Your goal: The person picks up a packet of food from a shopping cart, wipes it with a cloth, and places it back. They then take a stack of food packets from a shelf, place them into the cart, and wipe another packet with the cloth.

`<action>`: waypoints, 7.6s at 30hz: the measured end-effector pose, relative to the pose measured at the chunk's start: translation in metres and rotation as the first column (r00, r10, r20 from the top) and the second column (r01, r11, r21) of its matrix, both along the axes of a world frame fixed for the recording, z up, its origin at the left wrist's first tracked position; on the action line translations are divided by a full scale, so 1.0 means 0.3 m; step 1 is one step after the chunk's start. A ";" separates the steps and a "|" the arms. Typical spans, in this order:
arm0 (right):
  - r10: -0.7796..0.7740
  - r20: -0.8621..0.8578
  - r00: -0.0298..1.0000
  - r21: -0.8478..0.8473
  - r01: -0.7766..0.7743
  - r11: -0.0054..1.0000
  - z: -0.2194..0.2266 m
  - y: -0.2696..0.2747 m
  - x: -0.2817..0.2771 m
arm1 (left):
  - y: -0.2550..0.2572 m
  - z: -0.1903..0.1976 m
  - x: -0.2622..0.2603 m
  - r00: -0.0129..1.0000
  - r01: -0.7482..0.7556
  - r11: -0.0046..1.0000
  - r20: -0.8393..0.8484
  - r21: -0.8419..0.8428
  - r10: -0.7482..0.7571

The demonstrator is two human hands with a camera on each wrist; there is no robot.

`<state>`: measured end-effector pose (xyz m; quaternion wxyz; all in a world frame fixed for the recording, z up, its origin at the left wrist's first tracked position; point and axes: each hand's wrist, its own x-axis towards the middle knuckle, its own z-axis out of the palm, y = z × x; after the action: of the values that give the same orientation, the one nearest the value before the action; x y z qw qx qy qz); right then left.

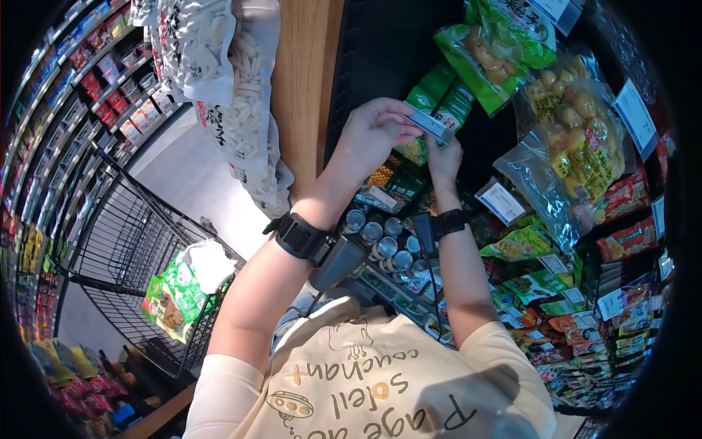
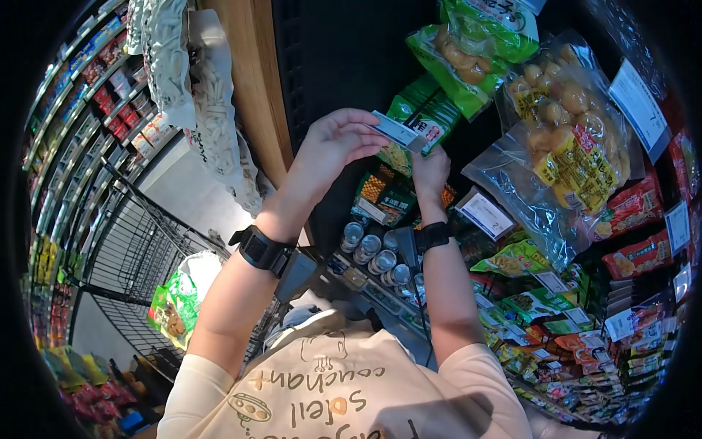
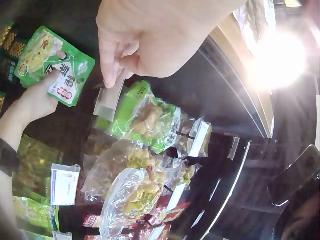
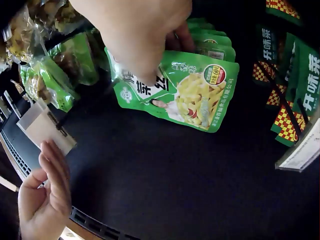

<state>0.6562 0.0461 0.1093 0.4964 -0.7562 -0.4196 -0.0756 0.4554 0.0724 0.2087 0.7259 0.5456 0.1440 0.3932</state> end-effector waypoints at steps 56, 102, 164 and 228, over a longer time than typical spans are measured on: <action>0.961 -0.068 0.269 -0.176 -0.951 0.254 -0.262 -0.244 -0.987 | -0.467 -0.467 -1.415 0.484 -0.870 0.466 -0.468 -0.163 0.740; 0.653 -0.758 0.006 0.536 -0.565 0.627 -0.011 -0.272 -1.143 | -0.247 -0.314 -1.199 0.767 0.277 0.684 0.584 -0.674 0.265; 0.402 -0.466 0.788 0.374 -0.236 0.897 0.015 -0.425 -0.193 | -0.070 -0.141 0.032 0.977 0.124 0.984 0.187 -0.125 -0.099; 0.956 0.292 -0.036 -0.690 -0.700 0.184 -0.435 -0.104 -1.376 | -0.243 -0.899 -1.641 0.347 -0.677 0.732 -0.908 -0.070 0.234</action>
<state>0.2434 0.0148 -0.0212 0.0944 -0.3073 -0.9459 0.0438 -0.0368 -0.0005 -0.0611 0.5111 0.4198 0.7175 0.2186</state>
